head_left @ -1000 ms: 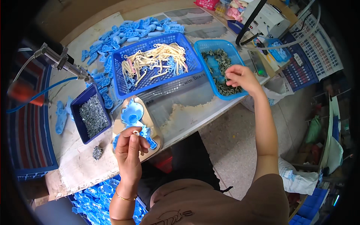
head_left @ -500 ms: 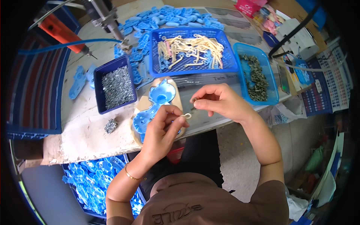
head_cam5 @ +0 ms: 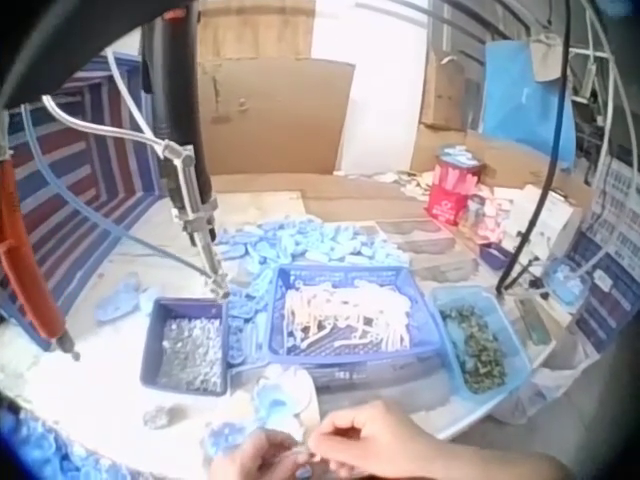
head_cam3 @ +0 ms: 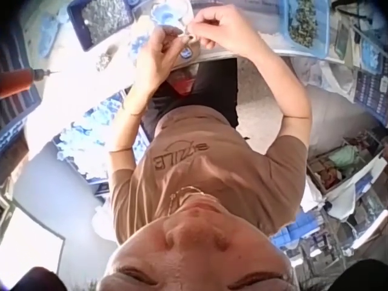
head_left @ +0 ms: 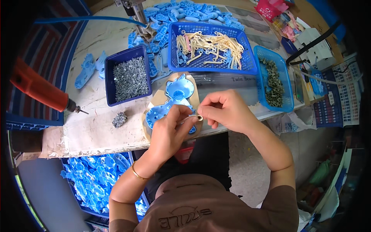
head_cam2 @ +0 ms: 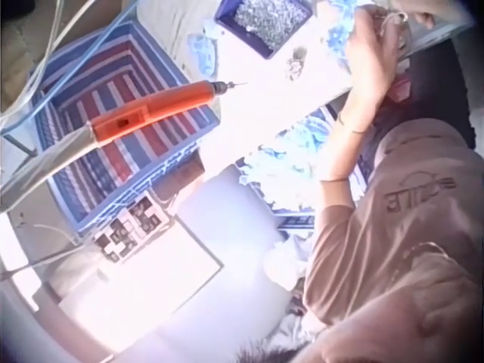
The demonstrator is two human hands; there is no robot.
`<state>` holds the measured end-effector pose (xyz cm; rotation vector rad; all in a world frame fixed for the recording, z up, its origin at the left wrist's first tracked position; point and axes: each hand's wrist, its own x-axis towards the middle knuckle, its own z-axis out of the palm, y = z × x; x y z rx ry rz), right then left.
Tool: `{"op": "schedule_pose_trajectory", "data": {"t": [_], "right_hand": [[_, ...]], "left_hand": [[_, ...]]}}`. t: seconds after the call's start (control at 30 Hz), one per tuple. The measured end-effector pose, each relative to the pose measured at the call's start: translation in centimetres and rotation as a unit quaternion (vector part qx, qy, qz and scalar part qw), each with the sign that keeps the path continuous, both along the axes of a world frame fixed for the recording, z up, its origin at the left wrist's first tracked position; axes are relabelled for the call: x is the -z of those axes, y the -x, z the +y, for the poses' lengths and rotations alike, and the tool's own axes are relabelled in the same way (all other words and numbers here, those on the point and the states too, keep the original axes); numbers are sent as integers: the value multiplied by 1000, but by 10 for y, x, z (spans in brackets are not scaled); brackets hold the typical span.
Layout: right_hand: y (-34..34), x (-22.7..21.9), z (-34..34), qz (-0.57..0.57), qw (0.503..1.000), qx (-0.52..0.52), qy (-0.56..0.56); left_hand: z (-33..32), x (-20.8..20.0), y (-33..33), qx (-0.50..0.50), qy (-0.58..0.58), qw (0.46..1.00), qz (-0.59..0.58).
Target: Assembling toy controller shells and internal components using an electric screwdriver and a press.
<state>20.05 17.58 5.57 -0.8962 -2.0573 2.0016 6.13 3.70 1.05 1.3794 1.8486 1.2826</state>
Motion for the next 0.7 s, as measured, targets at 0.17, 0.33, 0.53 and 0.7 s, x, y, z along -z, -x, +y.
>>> {"op": "schedule_pose_trajectory", "data": {"t": [0.17, 0.33, 0.53, 0.7], "right_hand": [[0, 10, 2, 14, 993, -58, 106], [13, 15, -5, 67, 992, -81, -74], [28, 30, 3, 16, 998, -36, -53], [39, 43, 3, -12, 998, -32, -52]], "left_hand": [[-7, -4, 9, 66, 41, 987, -139], [-13, 0, 24, 52, 58, 997, -9], [-28, -7, 49, -18, -14, 978, 208], [-28, 8, 56, -54, 3, 964, 261]]}}
